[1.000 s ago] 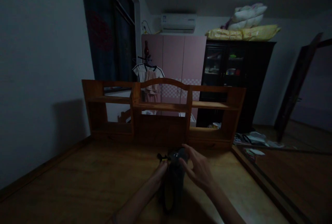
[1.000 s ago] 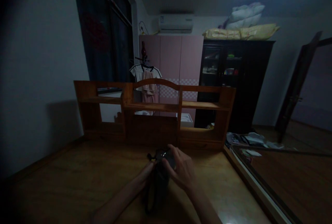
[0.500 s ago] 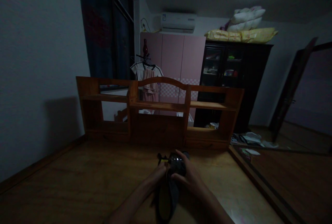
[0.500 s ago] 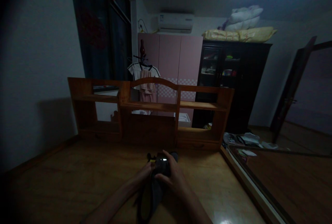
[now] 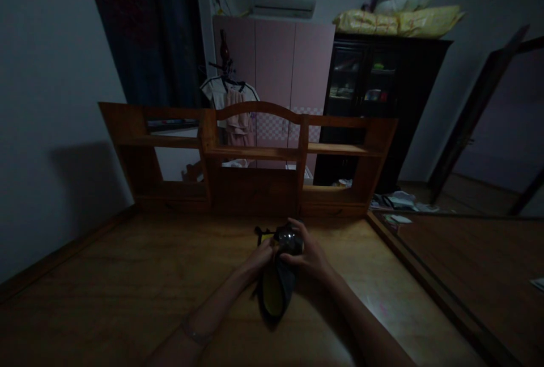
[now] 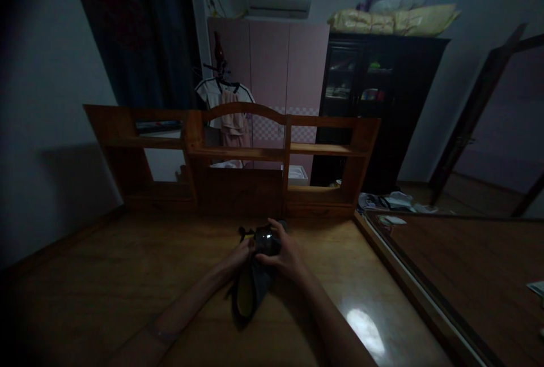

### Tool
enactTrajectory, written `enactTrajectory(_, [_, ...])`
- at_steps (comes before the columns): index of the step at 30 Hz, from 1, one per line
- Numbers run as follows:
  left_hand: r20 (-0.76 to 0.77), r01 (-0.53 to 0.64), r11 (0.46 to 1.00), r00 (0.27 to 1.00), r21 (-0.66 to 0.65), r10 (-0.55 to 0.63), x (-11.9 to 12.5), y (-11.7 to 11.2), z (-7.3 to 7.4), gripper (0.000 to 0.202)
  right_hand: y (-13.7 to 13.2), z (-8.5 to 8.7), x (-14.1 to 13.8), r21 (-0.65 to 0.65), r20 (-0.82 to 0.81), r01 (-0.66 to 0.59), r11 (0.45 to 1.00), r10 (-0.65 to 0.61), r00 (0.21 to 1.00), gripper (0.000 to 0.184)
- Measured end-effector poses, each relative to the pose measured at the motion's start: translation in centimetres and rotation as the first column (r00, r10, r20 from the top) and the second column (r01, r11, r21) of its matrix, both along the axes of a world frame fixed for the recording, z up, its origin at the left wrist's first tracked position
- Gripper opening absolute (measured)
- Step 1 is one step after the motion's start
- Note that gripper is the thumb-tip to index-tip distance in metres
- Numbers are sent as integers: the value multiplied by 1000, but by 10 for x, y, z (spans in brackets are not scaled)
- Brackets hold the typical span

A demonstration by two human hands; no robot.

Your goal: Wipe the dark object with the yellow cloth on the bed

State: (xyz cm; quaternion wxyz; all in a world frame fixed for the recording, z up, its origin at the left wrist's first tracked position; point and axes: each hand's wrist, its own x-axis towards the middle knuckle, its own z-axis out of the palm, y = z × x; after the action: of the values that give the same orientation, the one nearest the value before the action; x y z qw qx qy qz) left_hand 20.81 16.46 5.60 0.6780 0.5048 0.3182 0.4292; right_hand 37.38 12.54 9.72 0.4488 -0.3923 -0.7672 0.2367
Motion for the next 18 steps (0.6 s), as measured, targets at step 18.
enactTrajectory(18, [-80, -55, 992, 995, 117, 64, 0, -3, 3, 39, 10, -14, 4, -141, -119, -23, 990, 6, 993, 56])
